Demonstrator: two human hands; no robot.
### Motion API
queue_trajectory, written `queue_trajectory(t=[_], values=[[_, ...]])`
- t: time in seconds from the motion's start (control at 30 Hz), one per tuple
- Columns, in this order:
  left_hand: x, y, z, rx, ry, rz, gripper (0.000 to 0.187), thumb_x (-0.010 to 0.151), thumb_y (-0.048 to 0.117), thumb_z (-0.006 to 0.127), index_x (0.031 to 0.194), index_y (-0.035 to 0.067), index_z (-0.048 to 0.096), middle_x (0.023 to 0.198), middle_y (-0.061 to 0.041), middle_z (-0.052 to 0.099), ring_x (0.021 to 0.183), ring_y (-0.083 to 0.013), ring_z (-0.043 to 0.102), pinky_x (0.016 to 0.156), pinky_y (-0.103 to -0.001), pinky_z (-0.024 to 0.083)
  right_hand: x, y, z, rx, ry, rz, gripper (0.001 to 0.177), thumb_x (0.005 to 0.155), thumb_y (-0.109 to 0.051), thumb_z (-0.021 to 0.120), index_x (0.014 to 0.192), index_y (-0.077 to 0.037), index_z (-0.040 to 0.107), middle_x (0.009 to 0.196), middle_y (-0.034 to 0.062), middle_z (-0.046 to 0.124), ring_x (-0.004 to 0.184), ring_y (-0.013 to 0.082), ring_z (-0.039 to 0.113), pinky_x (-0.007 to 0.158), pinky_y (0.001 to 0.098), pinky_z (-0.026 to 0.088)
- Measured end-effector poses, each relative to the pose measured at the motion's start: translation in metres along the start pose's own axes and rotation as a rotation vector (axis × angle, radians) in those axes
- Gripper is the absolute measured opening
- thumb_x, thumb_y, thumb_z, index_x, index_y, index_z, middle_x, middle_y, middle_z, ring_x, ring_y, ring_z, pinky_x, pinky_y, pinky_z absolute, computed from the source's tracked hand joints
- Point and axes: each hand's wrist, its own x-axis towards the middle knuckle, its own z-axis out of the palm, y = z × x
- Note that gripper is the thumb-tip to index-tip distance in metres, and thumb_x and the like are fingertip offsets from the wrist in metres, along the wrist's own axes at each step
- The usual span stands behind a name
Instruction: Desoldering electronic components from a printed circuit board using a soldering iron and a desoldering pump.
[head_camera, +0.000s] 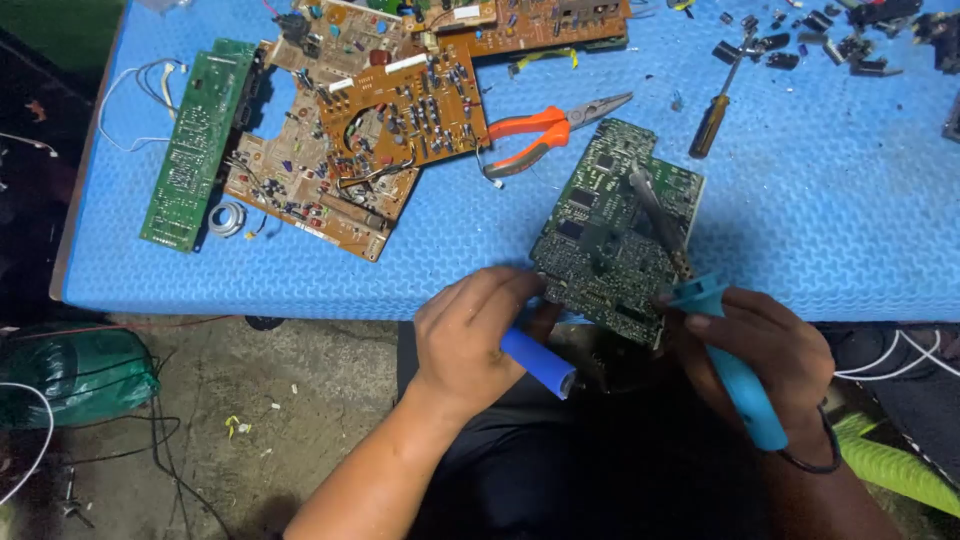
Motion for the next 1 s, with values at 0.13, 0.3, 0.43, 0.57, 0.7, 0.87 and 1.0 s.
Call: queue_trajectory(t=[0.13, 0.3, 0.43, 0.57, 0.7, 0.87, 1.0], values=[[-0.001, 0.002, -0.009, 0.033, -0.08, -0.017, 0.022, 0.084, 0.01, 0.067, 0.104, 0.01, 0.073, 0.1, -0.004, 0.073, 0.089, -0.0239, 0.074, 0.071, -0.035, 0.057, -0.004, 0.007, 0.0, -0.018, 0.013, 0.017, 0.026, 0.085, -0.001, 0.093, 0.101, -0.01, 0.075, 0.104, 0.0255, 0.073, 0.095, 0.0316, 0.075, 0.085, 0.0391, 0.062], [-0.011, -0.003, -0.012, -0.085, -0.343, -0.268, 0.029, 0.089, 0.02, 0.071, 0.118, 0.017, 0.069, 0.113, 0.002, 0.077, 0.098, -0.0228, 0.077, 0.067, -0.04, 0.06, -0.005, 0.01, 0.007, -0.081, -0.037, 0.058, 0.028, 0.09, -0.006, 0.094, 0.109, -0.015, 0.076, 0.115, 0.0219, 0.069, 0.092, 0.0259, 0.073, 0.087, 0.0356, 0.059], [-0.013, -0.007, -0.004, -0.255, -0.321, -0.358, 0.029, 0.09, 0.024, 0.077, 0.114, 0.008, 0.071, 0.11, -0.008, 0.078, 0.1, -0.027, 0.077, 0.086, -0.037, 0.058, -0.004, 0.012, 0.006, -0.067, -0.077, 0.08, 0.031, 0.089, -0.009, 0.094, 0.114, -0.013, 0.076, 0.118, 0.0202, 0.068, 0.098, 0.0266, 0.072, 0.092, 0.0376, 0.058], [-0.012, -0.008, -0.002, -0.316, -0.285, -0.388, 0.024, 0.092, 0.02, 0.075, 0.112, 0.005, 0.072, 0.097, -0.005, 0.065, 0.087, -0.0238, 0.068, 0.075, -0.034, 0.053, -0.009, 0.01, -0.007, 0.003, -0.115, 0.166, 0.048, 0.082, -0.017, 0.09, 0.123, -0.012, 0.066, 0.124, 0.0237, 0.065, 0.111, 0.0341, 0.068, 0.099, 0.0402, 0.052], [-0.002, -0.006, -0.007, -0.31, -0.344, -0.485, 0.023, 0.089, 0.025, 0.076, 0.106, 0.009, 0.073, 0.085, -0.001, 0.066, 0.08, -0.0189, 0.066, 0.075, -0.032, 0.05, -0.016, 0.03, -0.013, 0.233, 0.222, 0.098, 0.012, 0.108, 0.012, 0.054, 0.096, 0.012, 0.056, 0.083, 0.0288, 0.063, 0.077, 0.0382, 0.065, 0.095, 0.052, 0.053], [0.013, -0.014, -0.012, -0.387, -0.417, -0.638, 0.028, 0.087, 0.027, 0.081, 0.112, 0.02, 0.071, 0.078, 0.011, 0.056, 0.066, -0.0065, 0.052, 0.065, -0.025, 0.044, -0.063, 0.052, -0.039, 0.535, 0.302, 0.591, 0.032, 0.111, -0.039, 0.053, 0.129, -0.013, 0.049, 0.118, 0.0118, 0.054, 0.086, 0.0265, 0.066, 0.076, 0.0327, 0.057], [0.018, -0.015, -0.009, -0.283, -0.487, -0.555, 0.033, 0.082, 0.035, 0.085, 0.105, 0.018, 0.07, 0.081, 0.009, 0.06, 0.065, -0.0099, 0.05, 0.06, -0.028, 0.043, -0.084, 0.067, -0.017, 0.377, -0.109, 0.892, 0.052, 0.083, -0.022, 0.047, 0.131, -0.008, 0.06, 0.128, 0.0078, 0.065, 0.113, 0.0205, 0.061, 0.1, 0.039, 0.046]])
